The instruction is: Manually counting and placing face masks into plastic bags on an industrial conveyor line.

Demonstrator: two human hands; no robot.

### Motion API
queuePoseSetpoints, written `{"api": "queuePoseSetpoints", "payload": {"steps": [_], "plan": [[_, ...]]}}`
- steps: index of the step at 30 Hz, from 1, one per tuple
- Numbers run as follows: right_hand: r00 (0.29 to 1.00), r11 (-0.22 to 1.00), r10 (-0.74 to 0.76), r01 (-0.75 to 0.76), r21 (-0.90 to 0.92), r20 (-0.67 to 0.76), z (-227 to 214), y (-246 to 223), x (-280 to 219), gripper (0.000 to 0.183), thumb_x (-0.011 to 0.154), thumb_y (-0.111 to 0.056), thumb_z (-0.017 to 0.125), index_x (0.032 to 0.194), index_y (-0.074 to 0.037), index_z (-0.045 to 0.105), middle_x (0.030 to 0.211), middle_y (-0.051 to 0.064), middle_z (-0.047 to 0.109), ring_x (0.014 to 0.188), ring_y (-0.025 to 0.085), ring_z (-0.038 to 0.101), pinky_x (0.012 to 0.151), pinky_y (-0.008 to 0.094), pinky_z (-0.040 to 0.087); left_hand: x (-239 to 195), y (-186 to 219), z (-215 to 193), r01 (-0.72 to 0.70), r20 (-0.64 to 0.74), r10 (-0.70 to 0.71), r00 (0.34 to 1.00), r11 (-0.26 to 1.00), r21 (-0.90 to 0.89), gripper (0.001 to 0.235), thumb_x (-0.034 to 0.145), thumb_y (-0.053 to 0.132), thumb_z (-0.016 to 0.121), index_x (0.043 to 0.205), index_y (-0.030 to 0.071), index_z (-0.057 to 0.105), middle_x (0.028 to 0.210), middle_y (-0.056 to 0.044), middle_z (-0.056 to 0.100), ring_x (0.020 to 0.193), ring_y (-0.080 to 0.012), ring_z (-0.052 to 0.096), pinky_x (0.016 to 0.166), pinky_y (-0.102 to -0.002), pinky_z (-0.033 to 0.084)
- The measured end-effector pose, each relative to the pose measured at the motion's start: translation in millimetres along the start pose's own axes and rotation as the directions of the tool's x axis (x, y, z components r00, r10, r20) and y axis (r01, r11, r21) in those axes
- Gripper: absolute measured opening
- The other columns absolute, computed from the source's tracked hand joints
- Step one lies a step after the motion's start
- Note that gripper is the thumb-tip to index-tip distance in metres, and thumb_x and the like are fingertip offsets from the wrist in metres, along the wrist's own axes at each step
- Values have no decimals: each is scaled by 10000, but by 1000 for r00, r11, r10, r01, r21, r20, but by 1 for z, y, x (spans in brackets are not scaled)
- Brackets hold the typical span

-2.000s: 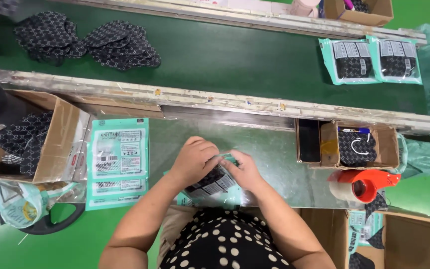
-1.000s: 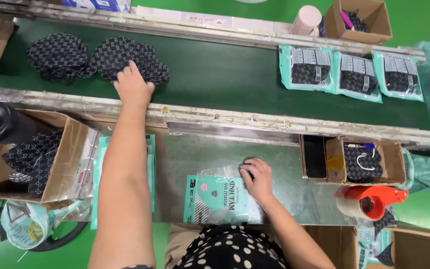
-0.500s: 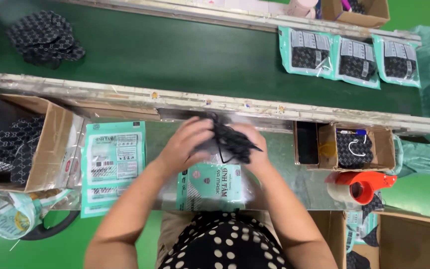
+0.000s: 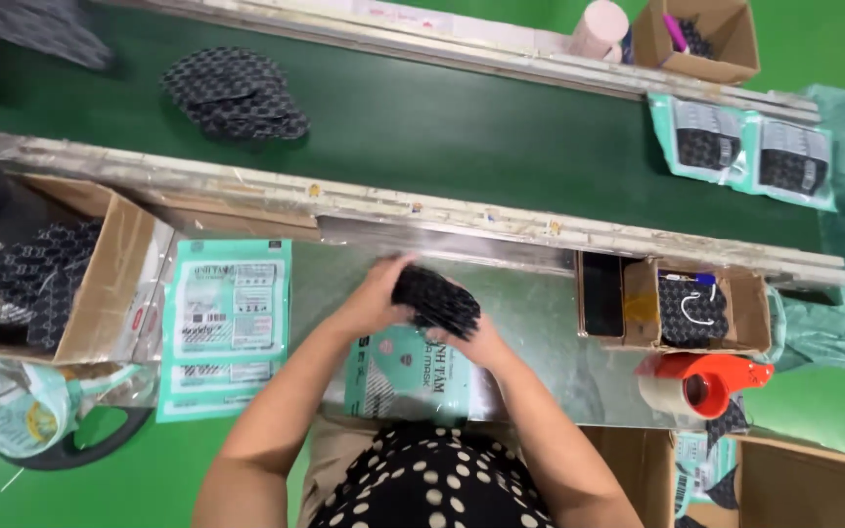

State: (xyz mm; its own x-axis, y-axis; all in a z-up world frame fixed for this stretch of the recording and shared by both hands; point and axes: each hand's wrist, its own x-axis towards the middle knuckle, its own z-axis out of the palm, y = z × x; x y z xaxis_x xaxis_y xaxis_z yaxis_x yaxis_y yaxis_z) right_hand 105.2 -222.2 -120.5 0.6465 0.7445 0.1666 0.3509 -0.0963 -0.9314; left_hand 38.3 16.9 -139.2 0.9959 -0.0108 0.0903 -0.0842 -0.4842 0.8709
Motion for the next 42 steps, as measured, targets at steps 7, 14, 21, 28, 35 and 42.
{"api": "queuePoseSetpoints", "payload": {"steps": [7, 14, 21, 28, 35, 42], "plan": [[998, 995, -29, 24, 97, 47, -9, 15, 0, 771, 837, -106, 768, 1522, -45, 420, 1277, 138, 687, 1169, 256, 657, 1045, 380, 492, -37, -10, -29, -291, -21, 297, 954, 945, 150, 554, 720, -102, 644, 1249, 59, 622, 1272, -172, 680, 1299, -433, 569, 1151, -487, 407], [940, 778, -293, 340, -529, 173, -5, 91, -19, 361, 869, -143, 661, 1212, -49, 723, 1272, 179, 700, 1214, 373, 620, 1054, 456, 475, -83, -46, -155, 530, -624, -216, 751, 760, 375, 250, 902, 197, 719, 1118, 78, 682, 1178, -186, 610, 972, -431, 633, 823, -512, 497], [960, 483, -245, 1, -876, -134, 10, 40, -9, 333, 808, -280, 733, 1096, -116, 764, 1133, 96, 739, 1098, 322, 632, 975, 610, 387, -79, -83, -168, 462, -608, -205, 767, 834, 301, 261, 859, 229, 814, 933, 71, 620, 1031, -191, 608, 904, -411, 621, 786, -494, 506], [959, 959, 242, -214, -185, 149, 10, 14, -10, 373, 892, -305, 769, 1181, -72, 730, 1230, 93, 739, 1148, 248, 664, 1031, 385, 496, -39, 21, -97, -61, -254, 190, 948, 895, 442, 253, 818, 155, 780, 986, 71, 611, 923, -197, 648, 903, -428, 619, 782, -505, 492], [886, 921, 387, -362, 140, -255, 11, 21, 14, 381, 856, -197, 819, 1149, 23, 713, 1155, 94, 737, 1023, 192, 658, 922, 343, 530, -23, 63, -64, -443, 106, 463, 880, 719, 535, 310, 774, 46, 697, 1070, 74, 608, 1093, -95, 666, 1077, -305, 619, 932, -420, 499], [908, 903, 412, -395, 171, -74, 19, -6, -2, 330, 890, -208, 756, 1150, -8, 732, 1051, 52, 742, 951, 137, 659, 837, 323, 552, -13, 98, -54, -478, -230, 547, 805, 827, 296, 312, 945, 207, 738, 1190, 60, 613, 1276, -124, 627, 1210, -319, 591, 1065, -409, 461]]}}
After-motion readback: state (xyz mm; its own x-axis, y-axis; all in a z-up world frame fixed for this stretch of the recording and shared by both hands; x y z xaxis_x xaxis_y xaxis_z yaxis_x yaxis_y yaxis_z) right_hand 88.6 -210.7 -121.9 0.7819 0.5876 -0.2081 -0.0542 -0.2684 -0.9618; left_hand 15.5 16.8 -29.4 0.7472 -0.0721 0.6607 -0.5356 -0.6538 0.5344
